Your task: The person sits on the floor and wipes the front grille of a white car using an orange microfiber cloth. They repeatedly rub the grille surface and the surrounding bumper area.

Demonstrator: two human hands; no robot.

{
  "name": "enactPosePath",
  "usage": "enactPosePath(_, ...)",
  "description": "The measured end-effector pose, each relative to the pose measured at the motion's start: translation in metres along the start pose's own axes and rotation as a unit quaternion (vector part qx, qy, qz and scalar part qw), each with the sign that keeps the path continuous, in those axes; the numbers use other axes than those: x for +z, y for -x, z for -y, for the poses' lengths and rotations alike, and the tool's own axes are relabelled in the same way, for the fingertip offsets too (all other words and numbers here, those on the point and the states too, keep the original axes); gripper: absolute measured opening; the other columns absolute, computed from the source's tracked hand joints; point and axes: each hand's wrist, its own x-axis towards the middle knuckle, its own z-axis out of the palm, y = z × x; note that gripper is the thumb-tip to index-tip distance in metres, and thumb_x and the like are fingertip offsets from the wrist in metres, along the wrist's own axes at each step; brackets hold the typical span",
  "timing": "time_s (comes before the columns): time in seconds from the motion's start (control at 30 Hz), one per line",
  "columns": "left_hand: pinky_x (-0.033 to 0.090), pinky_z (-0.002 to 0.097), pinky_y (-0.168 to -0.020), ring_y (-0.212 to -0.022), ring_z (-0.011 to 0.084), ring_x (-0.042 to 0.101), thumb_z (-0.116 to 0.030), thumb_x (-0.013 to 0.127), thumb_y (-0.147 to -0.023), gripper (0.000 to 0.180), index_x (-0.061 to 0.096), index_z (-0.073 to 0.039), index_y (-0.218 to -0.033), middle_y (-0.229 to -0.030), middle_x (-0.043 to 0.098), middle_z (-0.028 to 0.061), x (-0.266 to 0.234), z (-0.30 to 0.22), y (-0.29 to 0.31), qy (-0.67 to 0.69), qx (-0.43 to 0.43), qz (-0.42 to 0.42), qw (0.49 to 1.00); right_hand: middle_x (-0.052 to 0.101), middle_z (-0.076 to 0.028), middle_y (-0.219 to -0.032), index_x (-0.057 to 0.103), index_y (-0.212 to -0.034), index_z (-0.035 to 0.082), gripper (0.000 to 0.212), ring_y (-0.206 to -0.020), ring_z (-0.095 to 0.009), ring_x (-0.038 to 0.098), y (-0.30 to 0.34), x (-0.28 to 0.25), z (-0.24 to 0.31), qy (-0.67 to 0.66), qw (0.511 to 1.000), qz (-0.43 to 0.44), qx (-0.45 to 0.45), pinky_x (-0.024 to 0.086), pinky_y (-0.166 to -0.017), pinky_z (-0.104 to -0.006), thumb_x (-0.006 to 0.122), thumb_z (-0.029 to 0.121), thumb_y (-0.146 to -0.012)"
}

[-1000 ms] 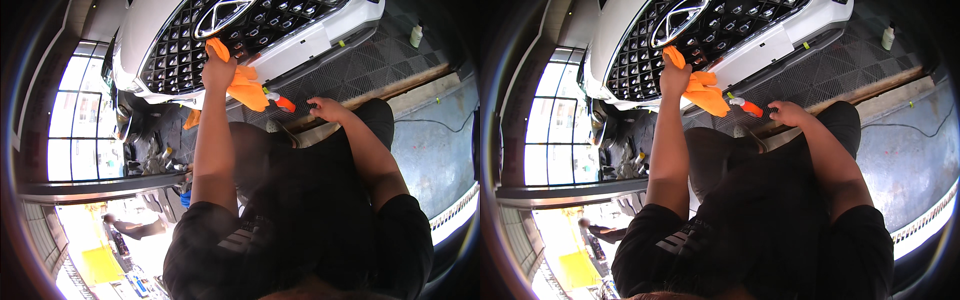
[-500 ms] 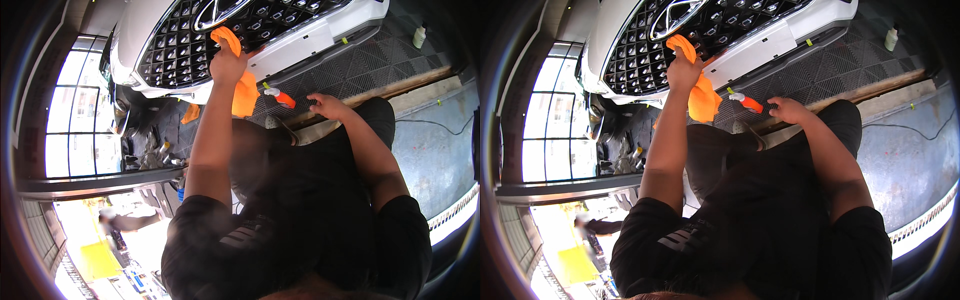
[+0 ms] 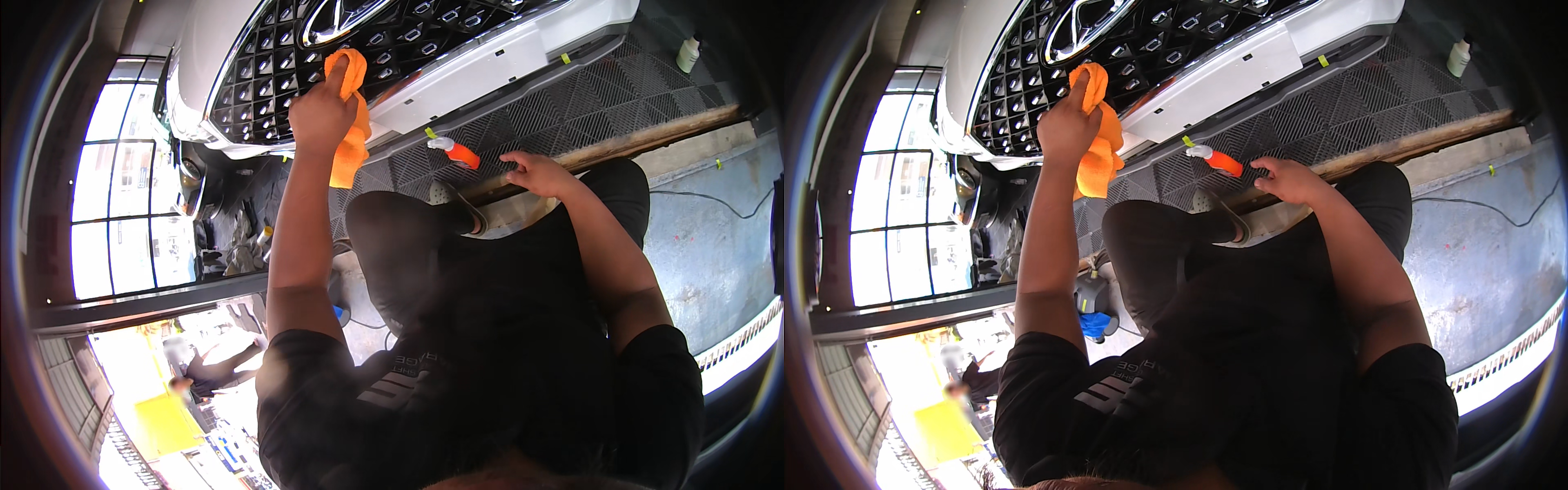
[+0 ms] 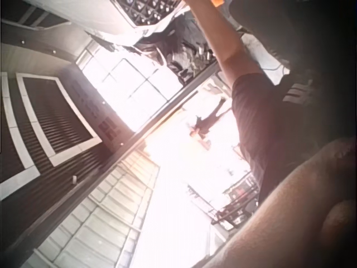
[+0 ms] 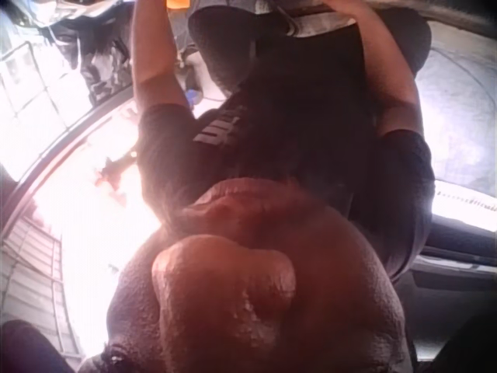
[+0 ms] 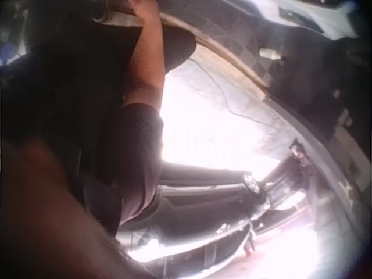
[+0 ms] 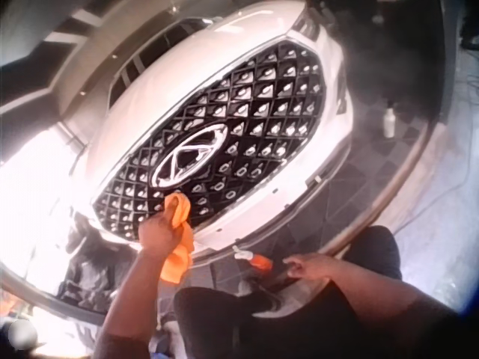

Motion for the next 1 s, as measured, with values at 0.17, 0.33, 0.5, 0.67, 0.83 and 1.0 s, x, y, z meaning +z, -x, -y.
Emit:
enactPosePath(0.17,0.058,0.0448,-0.070,-0.076,0.0305,0.072,-0.039,0.071,-0.085,0.070,0.051,-0.025,-0.151,-0.086,0.072,0.0098,0.003,-0.019,-0.006,0.031,-0.063,0.029,0.997,0.072,-0.016,-0.110,0.054,-0.147,0.014,0.056,-0.104,-0.031,0.070,0.000,-0.002,0.004,0.005,1.000,0.010,0.019,0.053,-0.090,-0.0402,0.068,0.035,-0.097)
enactPosePath(0.33,0.058,0.0460,-0.075,-0.075,0.0275,0.072,-0.038,0.072,-0.083,0.067,0.055,-0.029,-0.148,-0.090,0.074,0.0079,-0.023,0.026,-0.004,-0.068,-0.016,-0.004,0.998,0.072,-0.016,-0.110,0.054,-0.147,0.014,0.056,-0.105,-0.031,0.069,0.007,-0.002,-0.002,0.012,1.000,-0.013,0.015,0.054,-0.090,-0.0399,0.069,0.036,-0.097)
enactPosePath(0.5,0.057,0.0458,-0.070,-0.073,0.0300,0.073,-0.038,0.070,-0.084,0.072,0.051,-0.017,-0.150,-0.083,0.073,0.0101,-0.008,0.012,-0.001,-0.002,-0.048,0.008,0.999,0.072,-0.016,-0.106,0.055,-0.146,0.014,0.056,-0.102,-0.031,0.069,0.007,-0.006,0.003,-0.007,1.000,-0.021,0.015,0.054,-0.089,-0.0406,0.069,0.036,-0.097)
enactPosePath(0.67,0.059,0.0474,-0.069,-0.076,0.0367,0.074,-0.044,0.067,-0.090,0.082,0.038,-0.002,-0.153,-0.084,0.074,0.0197,0.002,-0.038,-0.019,0.077,-0.130,0.018,0.988,0.072,-0.015,-0.106,0.055,-0.145,0.013,0.055,-0.101,-0.031,0.070,-0.001,-0.001,0.010,-0.018,1.000,0.009,0.005,0.054,-0.088,-0.0411,0.069,0.035,-0.097)
enactPosePath(0.83,0.060,0.0451,-0.068,-0.072,0.0331,0.073,-0.039,0.070,-0.090,0.077,0.040,-0.002,-0.151,-0.088,0.073,0.0131,0.025,-0.023,-0.010,0.031,-0.065,-0.014,0.997,0.073,-0.016,-0.111,0.055,-0.145,0.013,0.054,-0.104,-0.032,0.070,-0.004,0.006,0.009,0.021,0.999,0.030,0.008,0.054,-0.089,-0.0407,0.069,0.034,-0.097)
enactPosePath(1.0,0.059,0.0432,-0.071,-0.074,0.0310,0.073,-0.036,0.071,-0.087,0.071,0.048,-0.007,-0.149,-0.101,0.072,0.0113,0.055,0.008,0.035,0.021,-0.041,-0.002,0.999,0.073,-0.016,-0.108,0.057,-0.144,0.013,0.053,-0.103,-0.031,0.071,-0.001,0.006,-0.001,0.011,1.000,0.008,0.014,0.054,-0.090,-0.0402,0.069,0.034,-0.097)
